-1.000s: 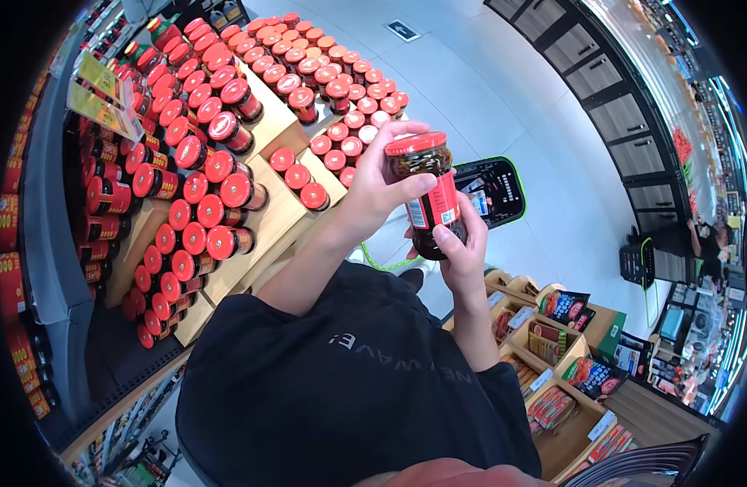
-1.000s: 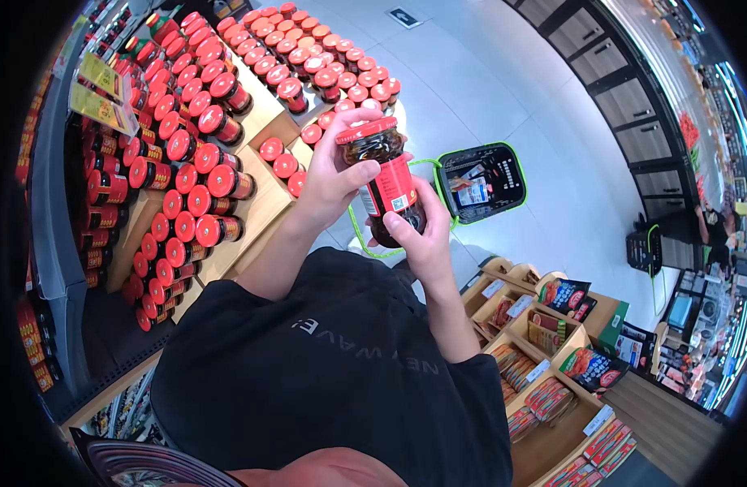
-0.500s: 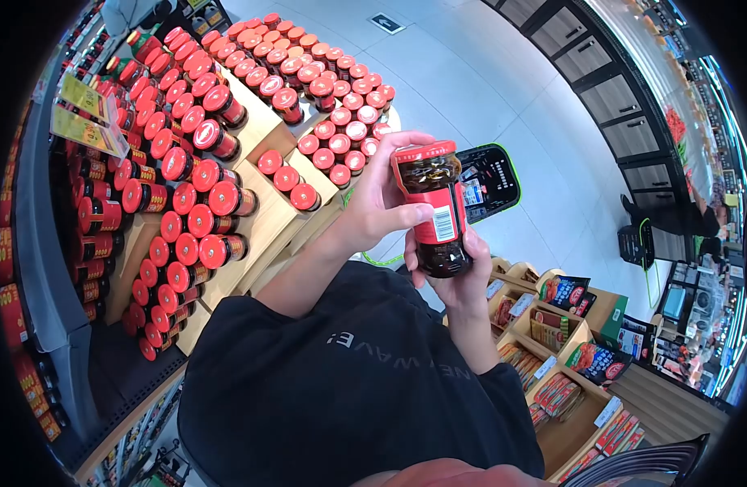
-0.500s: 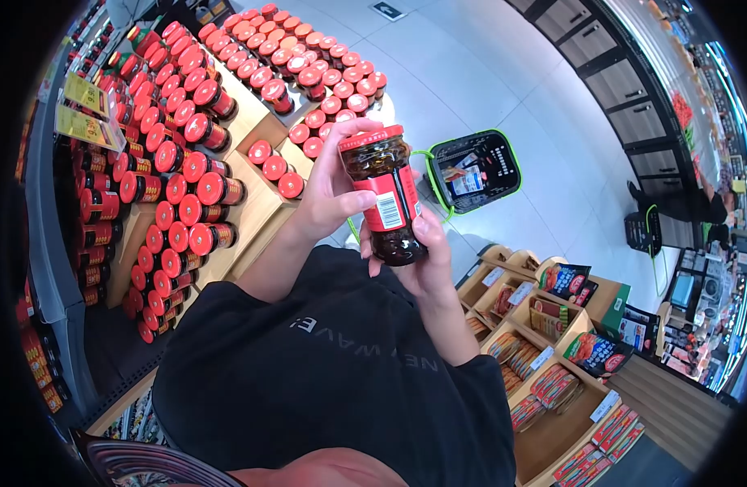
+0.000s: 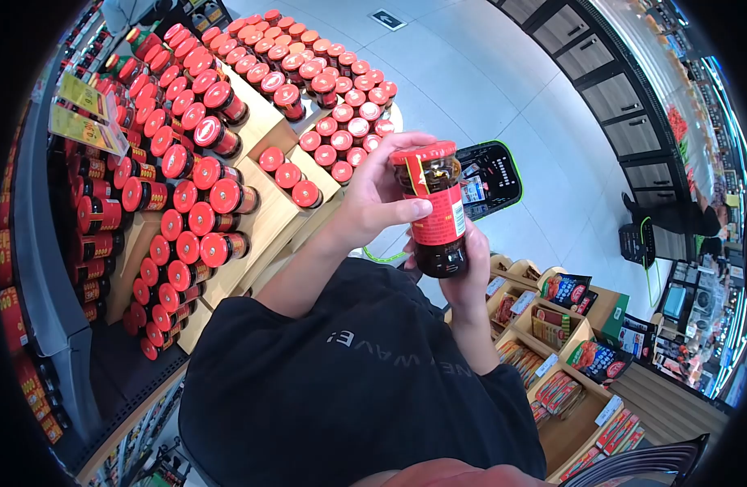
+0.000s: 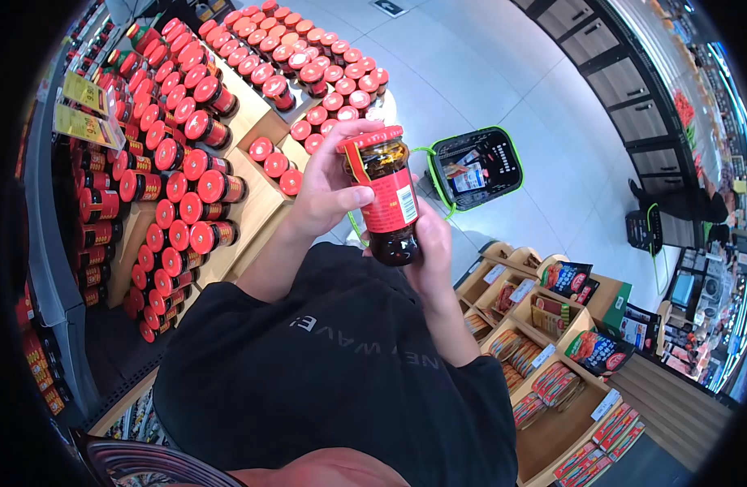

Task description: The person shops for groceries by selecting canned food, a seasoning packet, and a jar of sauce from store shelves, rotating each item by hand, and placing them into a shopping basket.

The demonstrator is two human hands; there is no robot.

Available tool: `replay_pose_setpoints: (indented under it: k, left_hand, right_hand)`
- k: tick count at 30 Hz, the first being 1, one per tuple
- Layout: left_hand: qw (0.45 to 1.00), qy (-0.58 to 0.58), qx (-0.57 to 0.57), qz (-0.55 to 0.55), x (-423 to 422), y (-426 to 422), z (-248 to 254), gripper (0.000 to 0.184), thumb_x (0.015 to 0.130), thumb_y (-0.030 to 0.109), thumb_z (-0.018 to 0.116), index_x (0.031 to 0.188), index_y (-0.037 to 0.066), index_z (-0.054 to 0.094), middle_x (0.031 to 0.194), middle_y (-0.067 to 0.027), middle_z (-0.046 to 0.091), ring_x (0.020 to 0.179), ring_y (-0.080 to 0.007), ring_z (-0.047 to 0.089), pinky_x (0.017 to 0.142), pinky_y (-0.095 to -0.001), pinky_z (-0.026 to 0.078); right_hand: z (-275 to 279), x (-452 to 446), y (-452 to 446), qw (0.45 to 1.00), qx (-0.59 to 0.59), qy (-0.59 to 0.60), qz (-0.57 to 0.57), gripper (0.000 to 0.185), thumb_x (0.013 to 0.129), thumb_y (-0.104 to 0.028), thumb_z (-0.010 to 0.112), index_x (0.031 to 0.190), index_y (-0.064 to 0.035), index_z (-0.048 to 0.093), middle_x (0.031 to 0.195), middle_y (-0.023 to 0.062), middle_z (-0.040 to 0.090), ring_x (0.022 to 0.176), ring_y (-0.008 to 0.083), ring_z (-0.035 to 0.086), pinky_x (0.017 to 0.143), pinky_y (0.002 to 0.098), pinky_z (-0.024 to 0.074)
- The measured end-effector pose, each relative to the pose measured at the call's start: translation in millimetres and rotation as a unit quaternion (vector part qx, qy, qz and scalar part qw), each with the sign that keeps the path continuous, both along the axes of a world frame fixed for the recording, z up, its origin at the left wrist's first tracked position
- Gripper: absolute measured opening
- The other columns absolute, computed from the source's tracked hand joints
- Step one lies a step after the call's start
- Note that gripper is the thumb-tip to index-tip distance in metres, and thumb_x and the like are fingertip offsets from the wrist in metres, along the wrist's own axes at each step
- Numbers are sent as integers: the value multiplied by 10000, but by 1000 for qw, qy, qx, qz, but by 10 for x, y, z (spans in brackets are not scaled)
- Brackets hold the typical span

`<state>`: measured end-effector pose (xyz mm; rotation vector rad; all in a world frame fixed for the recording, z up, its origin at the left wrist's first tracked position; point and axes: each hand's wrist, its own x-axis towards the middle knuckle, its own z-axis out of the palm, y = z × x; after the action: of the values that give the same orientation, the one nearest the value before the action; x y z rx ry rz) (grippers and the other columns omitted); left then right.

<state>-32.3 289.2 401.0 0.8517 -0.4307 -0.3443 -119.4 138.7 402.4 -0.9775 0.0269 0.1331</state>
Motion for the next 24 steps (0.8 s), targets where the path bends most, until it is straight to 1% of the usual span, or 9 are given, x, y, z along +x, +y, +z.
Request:
replay_pose_setpoints:
  k: [1,3,4,10,14,16,18,22,24]
  left_hand:
    - [1000,0,0,0,-7,2,35,750,761,149,761,1371,15,345,1312,-202,510,1191,-281,556,1024,-437,454]
    - [1000,-10,16,12,-23,-4,81,680,782,98,753,1342,5,379,1283,-134,520,1167,-198,543,1008,-374,446]
    - [1000,-9,15,12,-29,-6,79,680,782,98,753,1342,5,379,1283,-134,520,1167,-198,543,1008,-374,446]
    - [999,12,42,-12,-30,4,101,743,751,118,766,1365,-3,367,1318,-158,509,1201,-221,531,1037,-379,421]
    - [999,-3,41,-17,-13,18,66,741,770,171,724,1382,-7,346,1327,-162,498,1214,-222,518,1046,-381,407]
    - [999,-7,44,-20,-8,25,52,739,776,189,707,1386,-8,340,1331,-164,494,1217,-223,515,1050,-381,402]
    - [999,-15,36,-18,-15,25,58,732,782,205,685,1388,-9,336,1330,-163,494,1215,-226,517,1052,-378,399]
    - [999,-10,33,-17,-20,14,61,725,778,190,705,1377,-7,346,1332,-162,493,1212,-226,518,1046,-377,404]
    - [1000,-7,26,-6,-44,-5,98,667,802,136,726,1342,-14,365,1282,-148,503,1171,-193,526,1017,-358,425]
  right_hand:
    - [-3,1,-9,1000,0,0,0,716,908,-521,522,1285,82,436,1011,227,624,771,262,684,618,338,600]
    - [-20,-2,-23,995,-86,-42,-11,689,886,-430,625,1297,87,430,1037,199,635,811,249,689,644,338,604]
    - [-27,0,-27,998,-57,-32,-11,652,858,-340,676,1285,90,436,1012,192,636,806,239,688,646,340,604]
    - [1,-9,-17,998,-66,-17,-12,580,851,-311,654,1232,82,462,969,175,636,785,224,688,624,330,598]
    - [5,-17,2,996,-82,-18,-28,572,852,-319,654,1219,79,468,952,173,637,773,220,687,615,325,595]
    - [13,-20,0,993,-115,7,-23,685,815,-425,642,1230,88,457,949,181,627,767,226,675,576,332,590]
    - [21,-20,-5,993,-112,7,-20,686,814,-426,642,1230,87,456,951,182,627,763,227,675,574,332,590]
    - [25,-19,-3,994,-106,3,-14,679,817,-417,646,1230,86,455,953,186,627,761,229,676,573,331,589]
    - [17,-23,2,994,-109,6,-13,675,820,-413,646,1231,86,453,951,186,626,760,229,676,574,331,589]
